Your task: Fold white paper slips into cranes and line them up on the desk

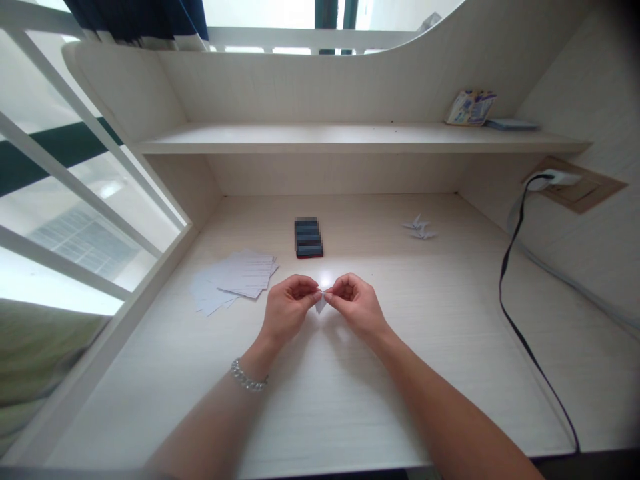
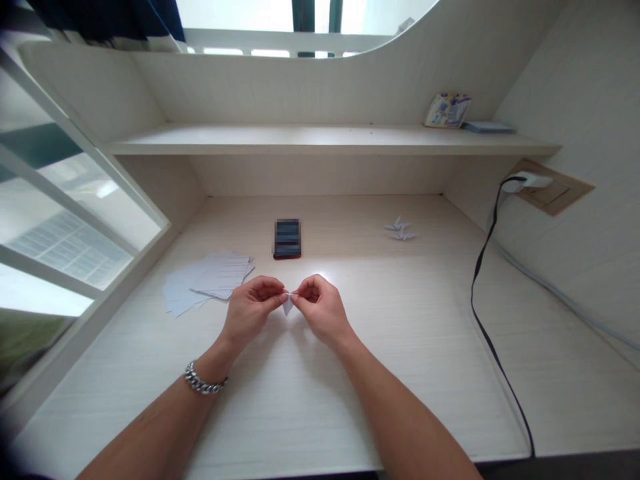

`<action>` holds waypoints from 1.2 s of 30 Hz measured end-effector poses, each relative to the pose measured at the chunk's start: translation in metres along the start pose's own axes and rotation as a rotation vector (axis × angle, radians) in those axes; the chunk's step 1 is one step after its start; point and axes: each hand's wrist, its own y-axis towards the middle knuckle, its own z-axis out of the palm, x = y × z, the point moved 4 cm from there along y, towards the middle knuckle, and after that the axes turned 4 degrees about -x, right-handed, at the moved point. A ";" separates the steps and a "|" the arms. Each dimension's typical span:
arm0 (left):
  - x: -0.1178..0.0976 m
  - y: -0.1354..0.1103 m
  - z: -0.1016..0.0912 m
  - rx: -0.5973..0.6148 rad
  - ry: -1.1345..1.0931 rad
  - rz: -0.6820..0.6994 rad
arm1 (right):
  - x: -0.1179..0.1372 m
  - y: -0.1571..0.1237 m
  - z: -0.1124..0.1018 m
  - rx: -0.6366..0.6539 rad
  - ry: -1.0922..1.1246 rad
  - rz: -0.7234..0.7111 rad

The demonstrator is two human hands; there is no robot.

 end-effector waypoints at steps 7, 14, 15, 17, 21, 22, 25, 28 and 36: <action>0.008 0.001 0.000 0.043 0.037 -0.067 | -0.007 0.002 -0.003 0.018 0.005 0.058; 0.005 -0.001 0.000 0.018 0.074 0.009 | -0.005 0.000 0.001 0.026 0.006 0.030; 0.003 -0.002 0.001 0.011 0.086 0.026 | -0.004 0.000 0.001 0.025 0.004 0.020; 0.000 -0.003 0.003 -0.001 0.104 0.048 | -0.001 -0.001 0.002 0.017 0.001 0.002; -0.001 -0.004 0.010 0.039 0.045 0.002 | 0.001 -0.001 0.000 -0.040 0.018 -0.032; 0.001 -0.004 0.011 0.069 0.031 -0.024 | 0.001 0.000 -0.001 -0.067 0.031 -0.041; 0.006 -0.004 0.014 0.153 0.057 -0.071 | -0.001 0.002 -0.004 -0.090 0.067 -0.036; 0.008 -0.004 0.012 0.169 0.169 -0.048 | -0.002 0.002 -0.005 -0.010 -0.007 -0.018; -0.001 -0.006 0.009 0.167 0.322 -0.002 | 0.000 0.001 -0.004 0.009 -0.206 -0.013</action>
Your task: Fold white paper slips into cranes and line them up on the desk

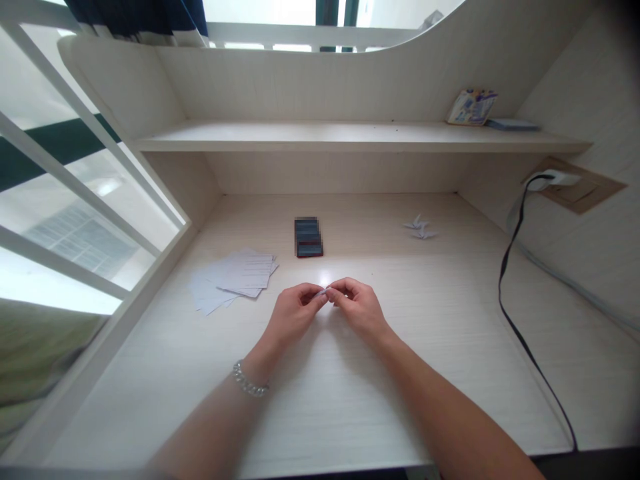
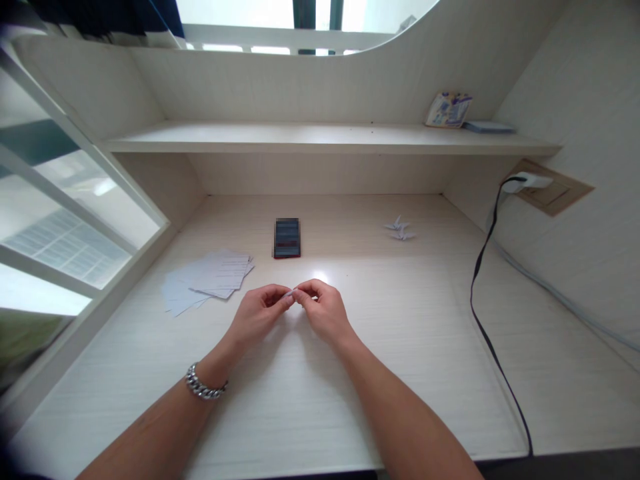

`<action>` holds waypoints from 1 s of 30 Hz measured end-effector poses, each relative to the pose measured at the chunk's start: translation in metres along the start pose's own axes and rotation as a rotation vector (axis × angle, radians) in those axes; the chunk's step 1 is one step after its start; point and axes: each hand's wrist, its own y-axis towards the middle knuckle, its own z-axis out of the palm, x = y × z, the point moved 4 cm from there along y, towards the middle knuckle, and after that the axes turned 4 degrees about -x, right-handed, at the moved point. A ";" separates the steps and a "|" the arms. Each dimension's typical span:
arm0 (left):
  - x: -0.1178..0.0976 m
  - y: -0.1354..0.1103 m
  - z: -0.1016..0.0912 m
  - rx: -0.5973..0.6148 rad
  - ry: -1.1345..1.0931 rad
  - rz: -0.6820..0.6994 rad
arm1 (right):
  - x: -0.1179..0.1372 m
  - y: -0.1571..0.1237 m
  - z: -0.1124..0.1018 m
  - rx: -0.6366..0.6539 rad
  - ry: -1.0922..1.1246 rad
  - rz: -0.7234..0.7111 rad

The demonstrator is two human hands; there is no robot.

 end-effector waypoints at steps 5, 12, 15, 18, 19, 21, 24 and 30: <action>-0.007 -0.001 -0.005 -0.090 0.059 0.050 | -0.005 0.000 0.004 -0.001 0.138 0.042; -0.011 0.000 -0.015 -0.119 0.114 0.137 | -0.008 -0.001 0.007 0.146 0.291 0.255; -0.004 0.002 -0.014 -0.140 0.004 0.071 | -0.008 0.000 0.005 0.129 0.309 0.264; 0.006 0.003 -0.013 -0.198 -0.181 -0.036 | -0.006 -0.001 0.006 0.112 0.356 0.254; 0.008 0.003 -0.012 -0.205 -0.229 -0.048 | -0.005 -0.001 0.006 0.108 0.378 0.246; 0.008 0.003 -0.010 -0.192 -0.289 -0.036 | -0.004 -0.001 0.006 0.092 0.411 0.221; 0.002 0.003 -0.007 -0.142 -0.325 0.000 | -0.003 0.000 0.003 0.043 0.393 0.169; -0.003 0.001 0.000 -0.089 -0.448 -0.017 | -0.002 0.001 -0.001 -0.020 0.289 0.067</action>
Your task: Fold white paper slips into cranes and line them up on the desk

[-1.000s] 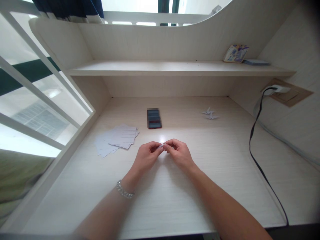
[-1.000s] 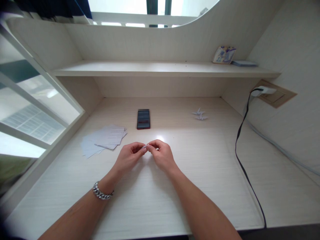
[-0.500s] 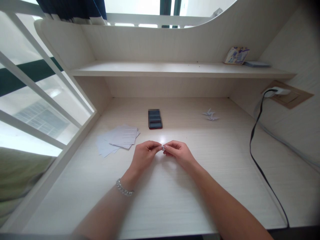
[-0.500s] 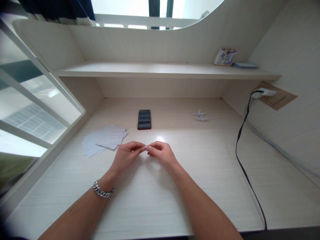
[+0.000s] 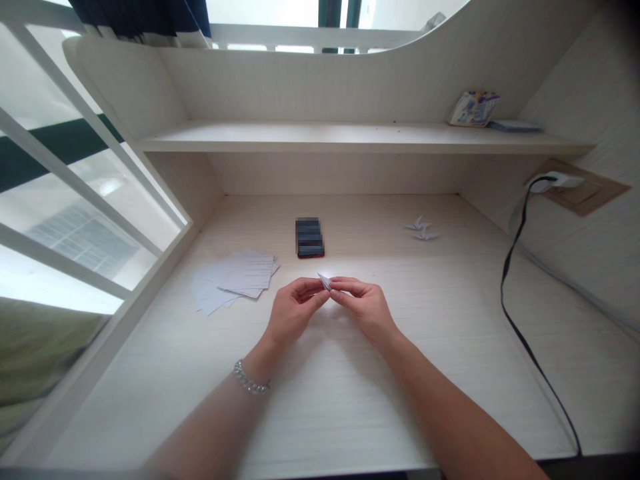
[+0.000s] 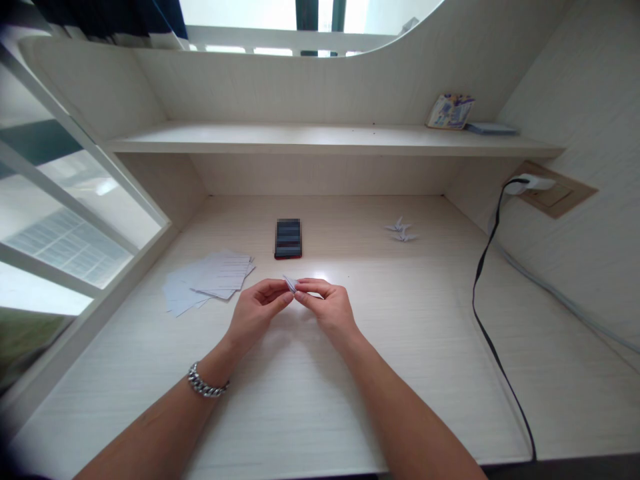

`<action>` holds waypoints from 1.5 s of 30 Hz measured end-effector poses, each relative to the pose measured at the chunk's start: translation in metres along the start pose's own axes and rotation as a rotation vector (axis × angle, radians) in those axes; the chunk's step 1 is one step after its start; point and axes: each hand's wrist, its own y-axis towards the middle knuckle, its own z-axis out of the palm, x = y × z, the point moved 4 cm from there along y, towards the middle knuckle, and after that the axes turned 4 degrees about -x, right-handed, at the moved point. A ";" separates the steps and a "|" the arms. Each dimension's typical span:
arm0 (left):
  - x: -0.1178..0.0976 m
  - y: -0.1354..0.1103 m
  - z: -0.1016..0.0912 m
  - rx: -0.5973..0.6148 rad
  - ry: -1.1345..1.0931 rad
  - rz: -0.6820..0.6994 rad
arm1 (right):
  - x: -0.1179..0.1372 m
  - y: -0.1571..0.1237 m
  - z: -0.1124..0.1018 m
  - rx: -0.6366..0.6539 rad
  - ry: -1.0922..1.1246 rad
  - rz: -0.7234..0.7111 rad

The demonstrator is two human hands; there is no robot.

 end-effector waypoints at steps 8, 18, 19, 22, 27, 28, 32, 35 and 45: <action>0.002 0.001 0.000 -0.025 -0.025 0.001 | 0.008 -0.004 0.005 -0.021 -0.087 -0.083; 0.006 0.002 -0.006 -0.075 0.132 0.020 | -0.002 -0.005 0.011 0.004 0.029 0.010; 0.005 0.001 -0.005 -0.069 0.135 0.022 | -0.002 -0.005 0.011 -0.002 0.022 0.014; 0.002 0.000 -0.002 -0.054 0.157 0.037 | 0.000 -0.005 0.010 -0.026 -0.041 0.003; 0.004 -0.002 0.001 -0.034 0.155 0.032 | 0.000 -0.004 0.008 -0.043 -0.035 -0.014; 0.005 -0.002 0.001 -0.035 0.146 0.026 | -0.001 -0.004 0.008 -0.042 -0.011 -0.005; 0.009 -0.001 0.000 -0.074 0.106 0.017 | -0.006 -0.004 0.010 -0.034 0.061 0.050; 0.008 -0.001 -0.001 -0.095 0.114 0.023 | -0.007 -0.005 0.012 -0.033 0.079 0.075; 0.005 -0.002 0.001 -0.093 0.144 0.046 | -0.007 -0.007 0.011 -0.101 0.091 0.073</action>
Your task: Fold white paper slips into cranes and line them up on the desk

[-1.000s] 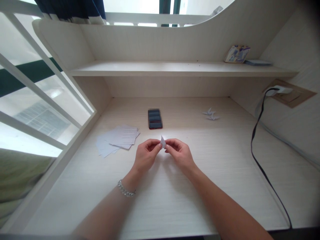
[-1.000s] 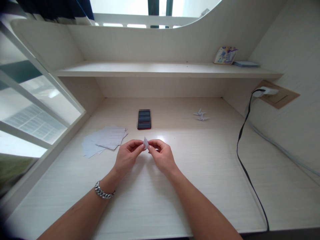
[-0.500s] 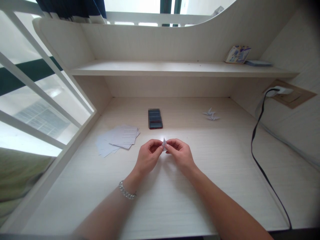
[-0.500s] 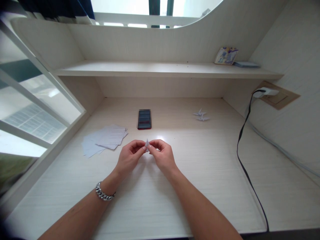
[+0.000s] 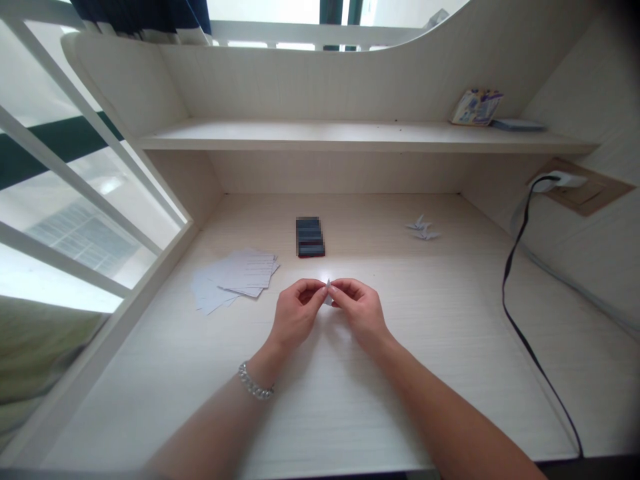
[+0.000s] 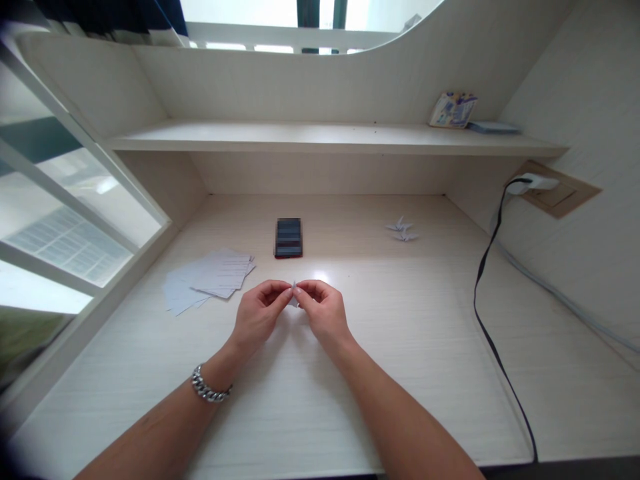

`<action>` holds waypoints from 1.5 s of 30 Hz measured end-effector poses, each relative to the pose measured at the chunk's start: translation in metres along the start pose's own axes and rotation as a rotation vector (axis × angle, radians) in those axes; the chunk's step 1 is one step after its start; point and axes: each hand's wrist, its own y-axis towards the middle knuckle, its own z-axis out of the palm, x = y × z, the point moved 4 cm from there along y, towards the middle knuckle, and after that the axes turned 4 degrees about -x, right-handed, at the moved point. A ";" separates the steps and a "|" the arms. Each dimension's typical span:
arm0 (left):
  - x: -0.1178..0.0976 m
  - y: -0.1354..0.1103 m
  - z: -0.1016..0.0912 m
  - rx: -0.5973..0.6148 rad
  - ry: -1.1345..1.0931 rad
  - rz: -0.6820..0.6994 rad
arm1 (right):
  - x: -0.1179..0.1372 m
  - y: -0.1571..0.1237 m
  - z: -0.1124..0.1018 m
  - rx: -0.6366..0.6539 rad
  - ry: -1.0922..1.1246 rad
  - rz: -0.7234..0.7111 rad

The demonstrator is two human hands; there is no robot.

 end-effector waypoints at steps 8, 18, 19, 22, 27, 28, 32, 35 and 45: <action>0.002 0.000 0.001 -0.001 -0.083 -0.036 | 0.000 0.002 0.001 0.006 0.039 0.000; 0.003 0.001 0.002 -0.025 -0.262 -0.087 | 0.001 0.004 -0.003 0.021 0.015 0.040; 0.004 0.001 0.002 -0.017 -0.269 -0.087 | 0.001 0.004 -0.003 0.035 0.007 0.067; 0.004 0.000 0.003 0.016 -0.256 -0.072 | 0.001 0.004 -0.002 0.078 -0.001 0.123; 0.005 0.000 0.002 0.033 -0.198 -0.036 | 0.000 0.006 -0.004 0.094 -0.031 0.100; 0.006 0.000 0.001 0.033 -0.185 -0.034 | -0.001 0.006 -0.004 0.090 -0.036 0.098; 0.008 0.001 0.001 0.055 -0.149 -0.044 | -0.003 0.008 -0.005 0.087 -0.069 0.071; 0.008 0.002 0.001 0.073 -0.144 -0.069 | -0.004 0.008 -0.007 0.082 -0.109 0.048; 0.013 0.000 0.004 0.208 -0.063 -0.135 | -0.007 0.012 -0.012 0.043 -0.159 -0.019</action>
